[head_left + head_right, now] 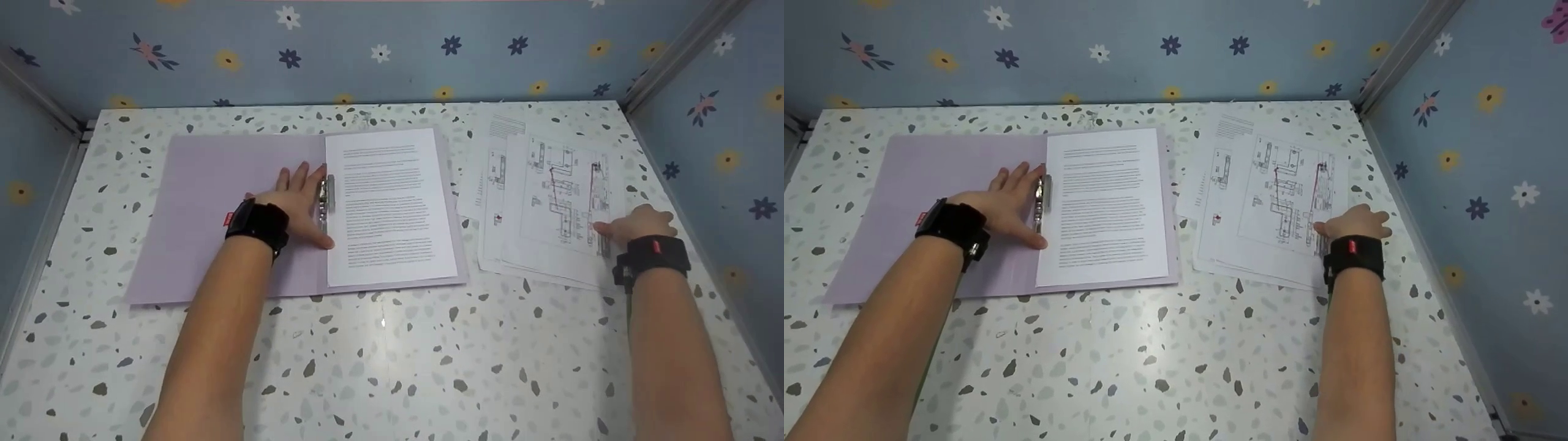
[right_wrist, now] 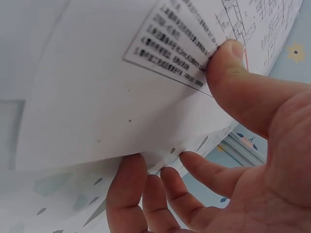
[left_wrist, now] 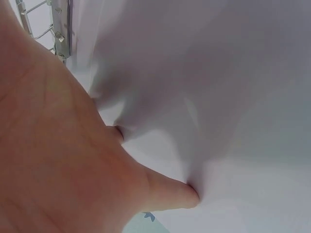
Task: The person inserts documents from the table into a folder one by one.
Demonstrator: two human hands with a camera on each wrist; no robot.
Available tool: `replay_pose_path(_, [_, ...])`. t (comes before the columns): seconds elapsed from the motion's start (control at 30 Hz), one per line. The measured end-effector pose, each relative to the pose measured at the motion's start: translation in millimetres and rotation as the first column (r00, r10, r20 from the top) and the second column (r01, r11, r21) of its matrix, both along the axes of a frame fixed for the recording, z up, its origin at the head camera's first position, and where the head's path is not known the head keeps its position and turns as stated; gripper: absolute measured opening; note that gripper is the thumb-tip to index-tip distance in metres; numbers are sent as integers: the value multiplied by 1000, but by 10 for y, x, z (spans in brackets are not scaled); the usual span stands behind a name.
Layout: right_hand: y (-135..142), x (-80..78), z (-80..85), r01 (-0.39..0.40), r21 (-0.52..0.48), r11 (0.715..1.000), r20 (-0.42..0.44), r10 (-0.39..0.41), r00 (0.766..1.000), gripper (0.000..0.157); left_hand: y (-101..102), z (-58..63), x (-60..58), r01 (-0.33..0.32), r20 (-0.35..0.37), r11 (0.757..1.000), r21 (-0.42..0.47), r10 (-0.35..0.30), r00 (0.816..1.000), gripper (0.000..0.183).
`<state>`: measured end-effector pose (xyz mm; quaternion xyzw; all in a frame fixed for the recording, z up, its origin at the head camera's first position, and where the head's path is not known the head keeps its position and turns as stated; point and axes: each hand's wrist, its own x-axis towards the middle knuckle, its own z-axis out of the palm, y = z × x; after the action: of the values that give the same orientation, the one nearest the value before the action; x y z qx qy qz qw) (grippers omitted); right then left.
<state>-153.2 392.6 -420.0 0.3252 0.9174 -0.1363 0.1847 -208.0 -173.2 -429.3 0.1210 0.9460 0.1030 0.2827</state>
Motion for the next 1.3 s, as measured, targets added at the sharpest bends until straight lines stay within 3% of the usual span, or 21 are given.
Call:
replay_pose_path(0.7, [-207,-92,95,42,47,998,20,-43,999,99,-11,-10,5,0,-8,1000,5,0,1000,138])
replay_pose_path(0.83, [-191,-65,94,66,11,998,-14,-65,998,101,3,3,-9,-2,-2,1000,5,2,1000,137])
replay_pose_path(1.03, [-213,9,133,36,-29,999,-96,-39,995,100,4,9,-14,-5,0,1000,5,5,1000,137])
replay_pose_path(1.3, [-211,6,117,74,-70,995,-130,-83,988,102,-7,-3,-7,-11,8,1000,14,11,1000,137])
